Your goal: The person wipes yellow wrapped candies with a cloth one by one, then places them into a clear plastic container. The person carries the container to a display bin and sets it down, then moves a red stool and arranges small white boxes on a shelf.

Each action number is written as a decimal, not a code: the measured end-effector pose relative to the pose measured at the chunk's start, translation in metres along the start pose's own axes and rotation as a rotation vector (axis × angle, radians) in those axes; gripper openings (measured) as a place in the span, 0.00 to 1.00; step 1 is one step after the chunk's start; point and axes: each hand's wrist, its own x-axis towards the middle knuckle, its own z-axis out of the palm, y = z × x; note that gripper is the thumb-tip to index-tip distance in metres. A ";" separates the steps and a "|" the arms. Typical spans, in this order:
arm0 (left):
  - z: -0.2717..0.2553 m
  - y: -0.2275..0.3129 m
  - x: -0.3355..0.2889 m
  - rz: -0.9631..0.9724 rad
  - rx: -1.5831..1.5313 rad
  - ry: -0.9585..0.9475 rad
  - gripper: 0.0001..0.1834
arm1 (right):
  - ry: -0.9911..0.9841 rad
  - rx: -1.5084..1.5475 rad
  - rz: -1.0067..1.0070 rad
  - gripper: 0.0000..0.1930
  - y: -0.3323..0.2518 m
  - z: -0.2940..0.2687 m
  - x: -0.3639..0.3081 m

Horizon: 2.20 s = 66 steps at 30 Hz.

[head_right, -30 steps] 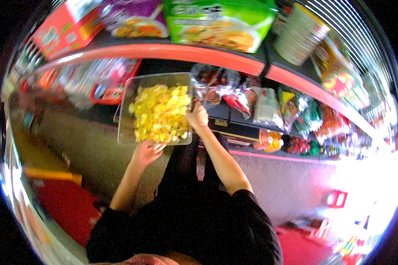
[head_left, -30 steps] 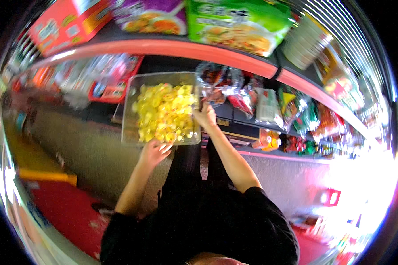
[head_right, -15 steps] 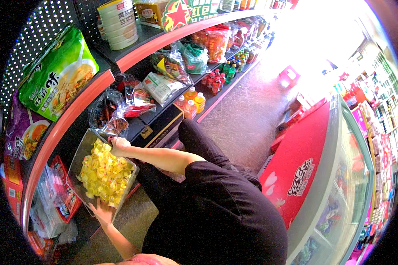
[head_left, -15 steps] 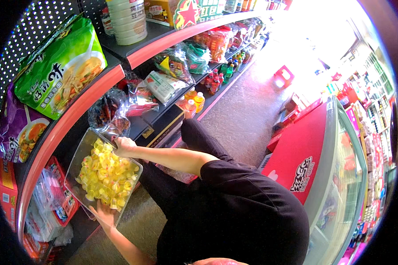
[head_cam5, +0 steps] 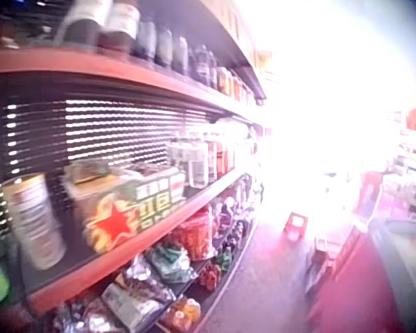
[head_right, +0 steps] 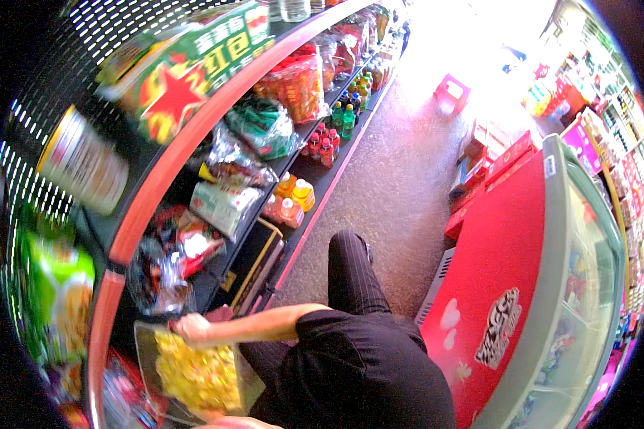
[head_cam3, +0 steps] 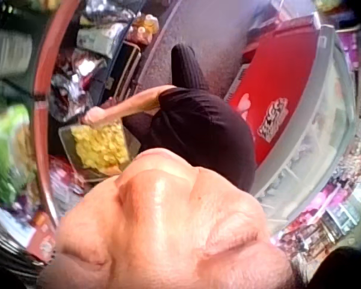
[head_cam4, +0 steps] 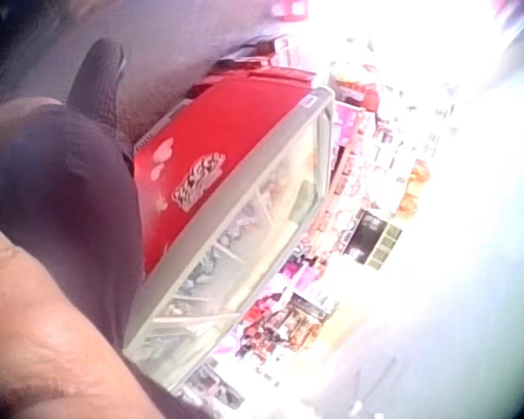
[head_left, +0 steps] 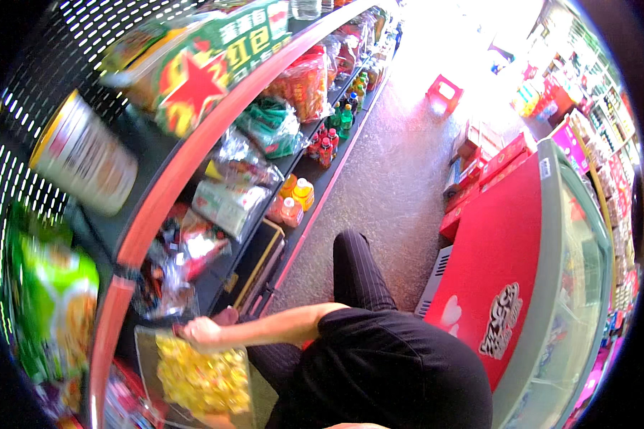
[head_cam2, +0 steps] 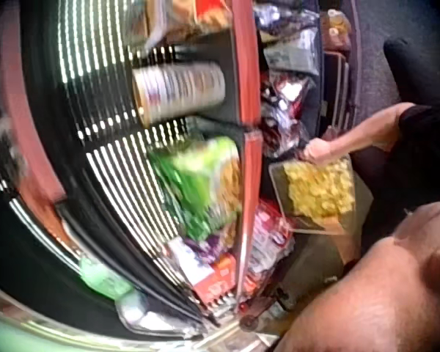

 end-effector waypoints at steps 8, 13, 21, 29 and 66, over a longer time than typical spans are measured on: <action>0.146 -0.048 0.010 -0.356 0.162 0.121 0.31 | -0.070 0.092 -0.046 0.06 0.039 -0.156 -0.028; 0.223 -0.050 0.019 -0.526 0.221 0.050 0.30 | 0.163 0.115 0.084 0.05 0.102 -0.266 -0.061; 0.367 -0.072 0.034 -0.782 0.328 -0.208 0.29 | 0.425 0.014 0.410 0.06 0.144 -0.443 -0.184; 0.611 -0.173 0.035 -0.936 0.383 -0.629 0.28 | 0.769 0.047 0.823 0.08 0.158 -0.605 -0.361; 1.506 -0.459 0.084 -0.905 0.303 -1.217 0.24 | 1.632 -0.277 1.010 0.11 0.465 -1.194 -0.573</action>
